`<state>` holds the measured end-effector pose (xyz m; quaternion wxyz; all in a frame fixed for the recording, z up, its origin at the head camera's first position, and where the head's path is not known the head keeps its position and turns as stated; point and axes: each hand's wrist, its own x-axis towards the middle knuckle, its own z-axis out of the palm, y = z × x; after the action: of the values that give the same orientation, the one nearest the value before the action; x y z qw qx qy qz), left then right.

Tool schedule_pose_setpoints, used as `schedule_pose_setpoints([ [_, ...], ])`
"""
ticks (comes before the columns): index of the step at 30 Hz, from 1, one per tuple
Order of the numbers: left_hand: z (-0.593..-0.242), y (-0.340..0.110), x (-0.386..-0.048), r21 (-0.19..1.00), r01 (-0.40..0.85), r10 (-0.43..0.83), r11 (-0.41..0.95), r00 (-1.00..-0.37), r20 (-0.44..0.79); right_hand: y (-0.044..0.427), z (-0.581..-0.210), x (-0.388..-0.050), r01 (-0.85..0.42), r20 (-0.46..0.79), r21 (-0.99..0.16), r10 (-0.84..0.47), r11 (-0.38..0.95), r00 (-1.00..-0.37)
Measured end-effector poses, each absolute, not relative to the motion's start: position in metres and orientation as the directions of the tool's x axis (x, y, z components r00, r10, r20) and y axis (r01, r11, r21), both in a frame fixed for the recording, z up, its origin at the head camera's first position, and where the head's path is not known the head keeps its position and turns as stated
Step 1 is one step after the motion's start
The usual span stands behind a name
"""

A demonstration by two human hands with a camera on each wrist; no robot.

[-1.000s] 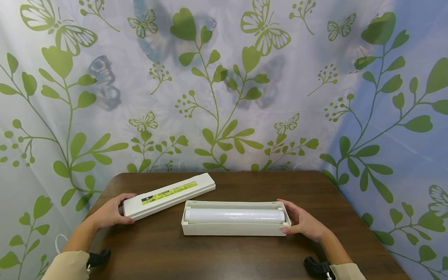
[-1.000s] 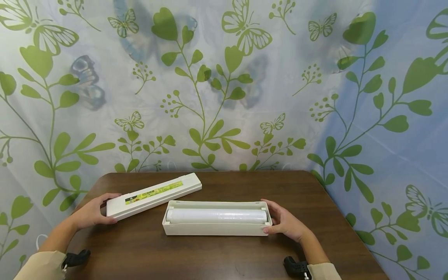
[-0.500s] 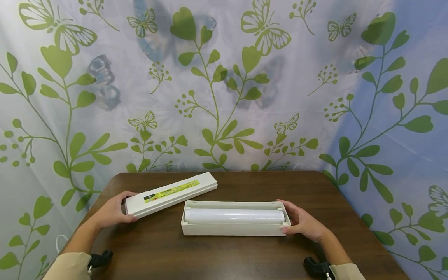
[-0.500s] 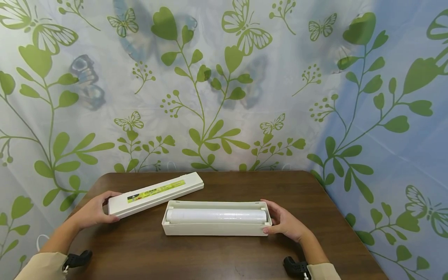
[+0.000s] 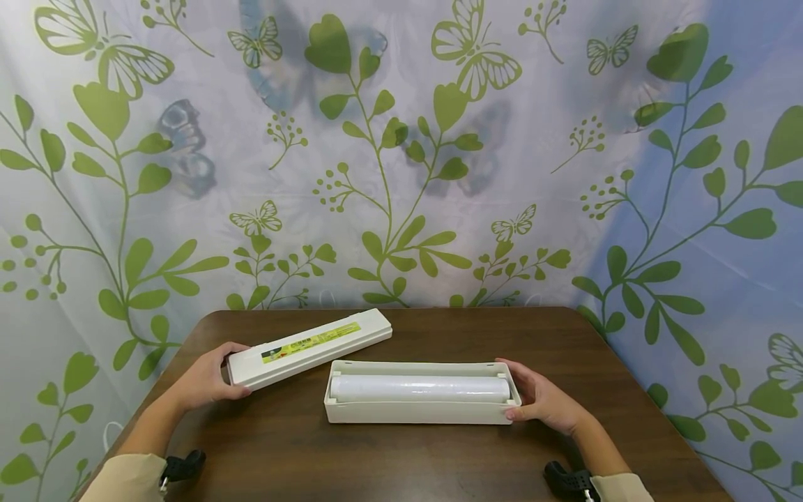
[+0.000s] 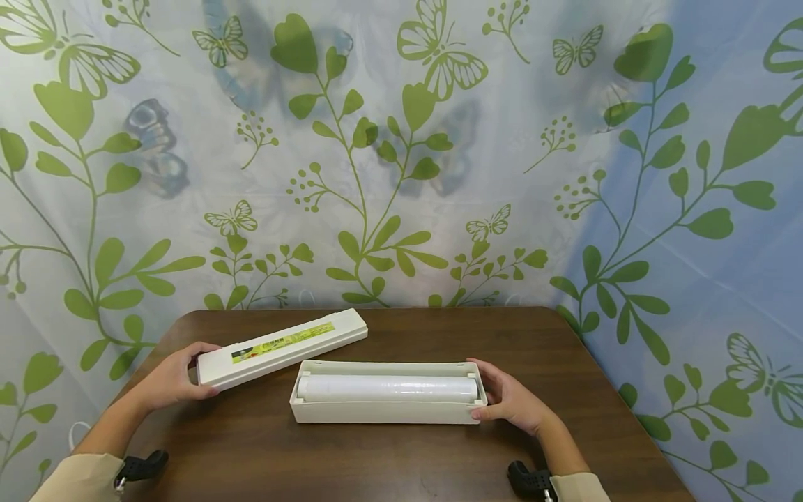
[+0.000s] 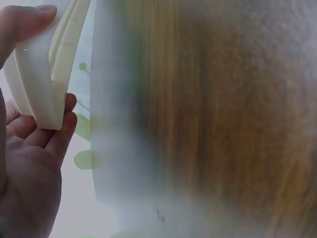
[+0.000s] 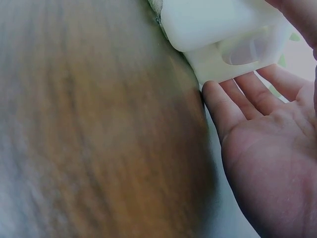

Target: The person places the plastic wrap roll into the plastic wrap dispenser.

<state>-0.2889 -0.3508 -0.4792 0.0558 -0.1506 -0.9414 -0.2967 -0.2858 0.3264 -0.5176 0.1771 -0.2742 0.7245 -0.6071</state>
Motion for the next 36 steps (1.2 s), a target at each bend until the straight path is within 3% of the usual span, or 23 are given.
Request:
schedule_pose_setpoints([
  [12, -0.489, -0.351, -0.289, 0.530, 0.320, 0.196, 0.785, -0.940, 0.278, 0.326, -0.519, -0.285, -0.182, 0.075, -0.977, -0.612, 0.113, -0.787],
  [36, -0.498, -0.349, -0.284, 0.656, 0.327, 0.149, 0.681, -0.938, 0.314, 0.327, -0.516, -0.284, -0.169, 0.056, -0.976, -0.599, 0.135, -0.799],
])
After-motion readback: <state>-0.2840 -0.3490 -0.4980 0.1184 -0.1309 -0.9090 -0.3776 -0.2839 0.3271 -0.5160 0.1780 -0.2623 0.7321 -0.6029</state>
